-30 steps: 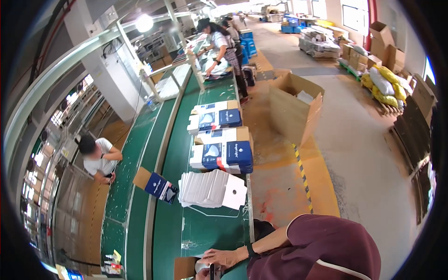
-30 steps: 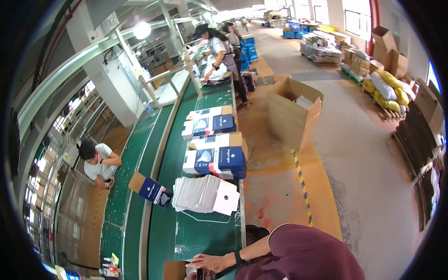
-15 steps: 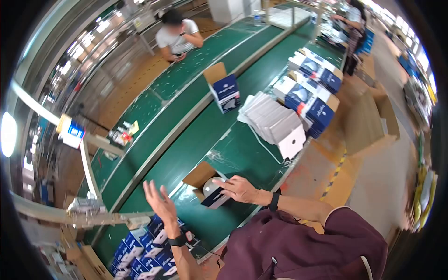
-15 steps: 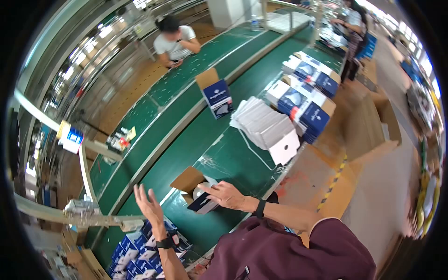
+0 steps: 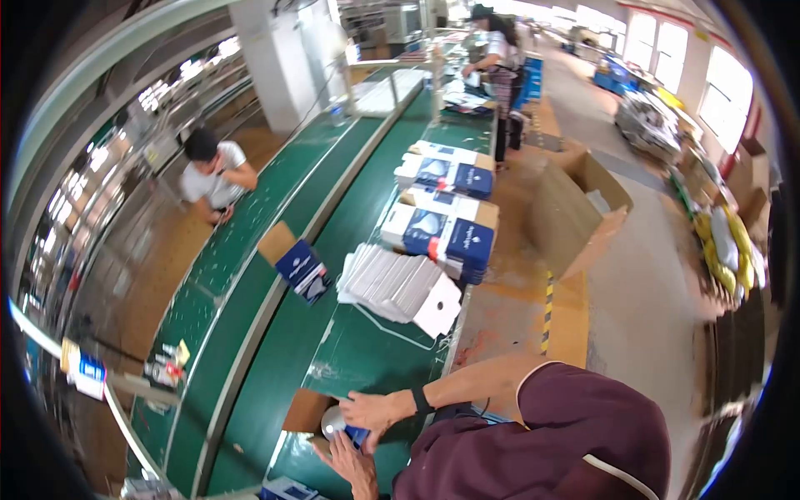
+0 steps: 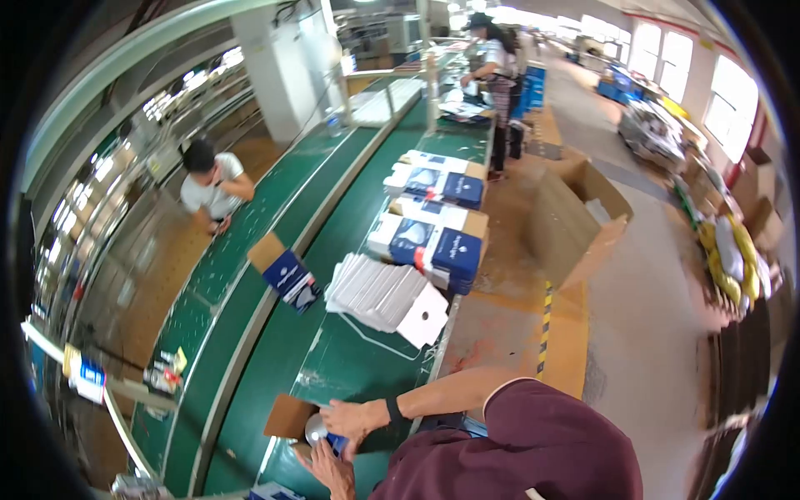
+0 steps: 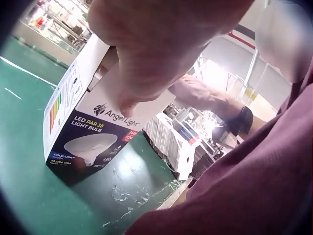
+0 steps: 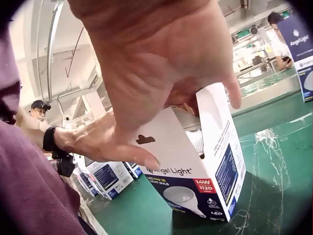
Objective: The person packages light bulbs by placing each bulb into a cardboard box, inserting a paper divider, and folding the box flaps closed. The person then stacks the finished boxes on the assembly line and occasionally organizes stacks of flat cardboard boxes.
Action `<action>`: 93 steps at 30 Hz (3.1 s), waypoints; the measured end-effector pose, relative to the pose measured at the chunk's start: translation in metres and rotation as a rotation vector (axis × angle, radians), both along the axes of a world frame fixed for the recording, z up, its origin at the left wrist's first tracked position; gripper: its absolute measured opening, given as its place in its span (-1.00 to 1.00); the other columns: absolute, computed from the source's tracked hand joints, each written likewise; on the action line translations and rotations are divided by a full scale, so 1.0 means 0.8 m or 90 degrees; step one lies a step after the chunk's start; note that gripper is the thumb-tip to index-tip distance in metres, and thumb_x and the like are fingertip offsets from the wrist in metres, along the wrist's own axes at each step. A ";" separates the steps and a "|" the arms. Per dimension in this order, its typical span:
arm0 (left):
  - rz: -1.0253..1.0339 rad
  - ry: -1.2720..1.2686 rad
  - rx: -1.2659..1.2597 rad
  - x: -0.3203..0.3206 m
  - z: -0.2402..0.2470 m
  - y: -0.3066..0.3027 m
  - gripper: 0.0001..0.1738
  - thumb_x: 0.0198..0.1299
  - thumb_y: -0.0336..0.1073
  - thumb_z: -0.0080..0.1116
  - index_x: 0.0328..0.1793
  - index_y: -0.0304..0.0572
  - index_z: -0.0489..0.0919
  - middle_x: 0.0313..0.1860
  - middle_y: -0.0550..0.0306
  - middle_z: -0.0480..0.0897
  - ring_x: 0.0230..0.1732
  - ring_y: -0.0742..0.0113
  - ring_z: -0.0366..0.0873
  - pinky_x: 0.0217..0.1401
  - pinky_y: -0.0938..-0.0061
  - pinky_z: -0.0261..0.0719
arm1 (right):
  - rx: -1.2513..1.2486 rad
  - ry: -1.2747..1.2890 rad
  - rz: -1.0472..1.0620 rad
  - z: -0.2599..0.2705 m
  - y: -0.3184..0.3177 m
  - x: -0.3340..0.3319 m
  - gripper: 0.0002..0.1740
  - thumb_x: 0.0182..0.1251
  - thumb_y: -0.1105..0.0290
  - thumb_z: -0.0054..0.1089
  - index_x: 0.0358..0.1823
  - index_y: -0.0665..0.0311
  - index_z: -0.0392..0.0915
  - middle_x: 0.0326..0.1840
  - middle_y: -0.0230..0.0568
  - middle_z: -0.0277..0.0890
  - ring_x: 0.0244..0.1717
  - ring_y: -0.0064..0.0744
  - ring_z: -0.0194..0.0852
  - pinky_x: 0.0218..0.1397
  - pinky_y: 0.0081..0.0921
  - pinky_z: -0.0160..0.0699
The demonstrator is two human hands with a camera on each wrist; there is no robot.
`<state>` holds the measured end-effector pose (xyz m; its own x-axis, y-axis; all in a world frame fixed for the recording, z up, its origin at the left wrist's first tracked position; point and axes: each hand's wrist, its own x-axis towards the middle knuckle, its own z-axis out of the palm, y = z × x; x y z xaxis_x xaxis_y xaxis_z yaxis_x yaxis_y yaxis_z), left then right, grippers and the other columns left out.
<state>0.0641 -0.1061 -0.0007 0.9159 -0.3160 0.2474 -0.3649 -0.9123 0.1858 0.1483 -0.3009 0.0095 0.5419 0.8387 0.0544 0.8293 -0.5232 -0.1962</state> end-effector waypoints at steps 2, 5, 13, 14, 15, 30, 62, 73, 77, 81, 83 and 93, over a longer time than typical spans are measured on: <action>0.037 0.135 -0.039 -0.002 0.024 -0.009 -0.42 0.24 -0.14 0.32 0.30 -0.38 0.60 0.28 -0.15 0.66 0.33 -0.12 0.57 0.73 -0.35 -0.08 | -0.006 -0.037 0.005 -0.013 0.006 -0.006 -0.47 0.08 -0.16 0.47 -0.27 0.20 0.79 -0.04 -0.21 0.62 0.19 -0.18 0.43 0.14 -0.15 0.30; -0.021 -0.047 0.008 0.003 0.017 0.001 -0.61 0.31 -0.02 0.31 -0.08 -0.22 0.81 0.00 -0.19 0.79 0.18 -0.19 0.68 0.51 -0.35 0.26 | 0.042 -0.027 0.020 -0.042 0.014 0.001 -0.79 0.10 0.21 0.35 -0.41 0.18 0.81 -0.20 -0.21 0.69 0.07 -0.15 0.53 0.23 0.01 0.25; 0.006 0.122 0.020 0.007 0.018 0.019 -0.62 0.34 0.02 0.26 -0.06 -0.14 0.78 0.25 -0.35 0.65 0.37 -0.45 0.49 0.53 -0.53 0.11 | 0.024 0.110 0.056 -0.037 0.012 0.018 -0.75 0.16 0.16 0.43 -0.33 0.19 0.78 -0.19 -0.08 0.68 0.11 -0.04 0.53 0.39 0.29 0.15; 0.028 0.092 -0.036 0.005 0.035 0.011 -0.64 0.35 -0.02 0.26 -0.11 -0.16 0.78 0.29 -0.39 0.63 0.41 -0.50 0.45 0.53 -0.53 0.12 | 0.035 0.122 0.063 -0.033 0.005 0.020 -0.74 0.21 0.16 0.41 -0.25 0.20 0.78 -0.12 -0.06 0.68 0.15 -0.02 0.53 0.42 0.32 0.14; -0.011 0.049 -0.087 0.006 0.026 0.017 -0.67 0.34 -0.06 0.27 -0.11 -0.18 0.76 0.33 -0.42 0.59 0.45 -0.52 0.40 0.54 -0.52 0.13 | 0.161 0.084 0.071 -0.030 -0.006 0.020 -0.71 0.26 0.18 0.39 -0.13 0.21 0.76 -0.03 -0.07 0.67 0.17 0.00 0.54 0.45 0.29 0.15; -0.136 0.188 -0.404 -0.022 -0.030 0.052 -0.36 0.26 -0.42 0.29 0.52 -0.14 0.54 0.57 -0.37 0.41 0.56 -0.43 0.34 0.56 -0.06 0.40 | 0.476 0.778 -0.243 -0.126 0.017 0.009 0.06 0.41 -0.12 0.37 0.62 0.57 0.14 0.50 0.26 0.39 0.46 -0.11 0.39 0.49 -0.32 0.43; 0.152 0.016 -0.399 -0.057 -0.041 0.062 -0.18 0.08 -0.28 0.57 0.50 -0.17 0.48 0.56 -0.33 0.36 0.55 -0.30 0.33 0.56 0.00 0.35 | 0.238 0.319 0.104 -0.011 0.028 0.034 -0.55 0.30 0.05 0.49 0.20 -0.08 0.77 0.47 -0.26 0.56 0.69 -0.06 0.17 0.66 0.45 -0.14; 0.085 0.017 -0.341 -0.049 -0.062 0.078 -0.24 0.02 -0.27 0.63 0.42 0.38 0.66 0.71 -0.44 0.14 0.48 -0.37 0.49 0.37 0.13 0.61 | 0.385 0.618 0.051 -0.038 0.007 0.023 -0.52 0.63 -0.02 0.08 0.38 -0.01 0.65 0.62 -0.17 0.38 0.76 0.05 -0.06 0.74 0.30 -0.22; 0.119 0.132 -0.521 -0.054 -0.057 0.068 -0.35 0.10 -0.35 0.58 0.39 0.17 0.70 0.74 -0.39 0.11 0.56 -0.26 0.42 0.47 0.17 0.55 | 0.192 0.209 0.080 -0.035 -0.014 -0.001 -0.40 0.32 0.08 0.51 0.40 -0.13 0.64 0.77 -0.23 0.11 0.78 0.10 -0.17 0.75 -0.01 -0.05; 0.208 0.214 -0.711 -0.054 -0.082 0.068 -0.34 0.26 -0.41 0.48 0.50 -0.29 0.55 0.67 -0.28 0.30 0.50 -0.01 0.50 0.45 0.23 0.57 | 0.436 0.392 -0.133 -0.079 0.025 -0.038 -0.41 0.35 0.15 0.51 0.38 0.12 0.63 0.76 -0.16 0.11 0.67 0.04 0.08 0.66 -0.05 0.19; 0.341 0.237 -0.957 -0.040 -0.054 0.045 -0.25 0.30 -0.43 0.43 0.60 -0.32 0.41 0.60 -0.26 0.40 0.45 0.06 0.53 0.43 0.25 0.58 | 0.656 0.538 -0.321 -0.068 0.053 -0.041 -0.36 0.39 0.21 0.48 0.44 0.25 0.54 0.72 -0.04 0.14 0.64 -0.03 0.15 0.58 -0.11 0.33; 0.335 0.399 -0.962 -0.008 -0.031 0.051 -0.27 0.39 -0.46 0.20 0.66 -0.40 0.27 0.49 -0.18 0.50 0.47 0.06 0.48 0.55 0.24 0.38 | 0.594 0.805 -0.343 -0.089 0.050 -0.017 -0.28 0.59 0.28 0.22 0.63 0.47 0.22 0.46 -0.09 0.51 0.37 -0.45 0.42 0.48 -0.45 0.37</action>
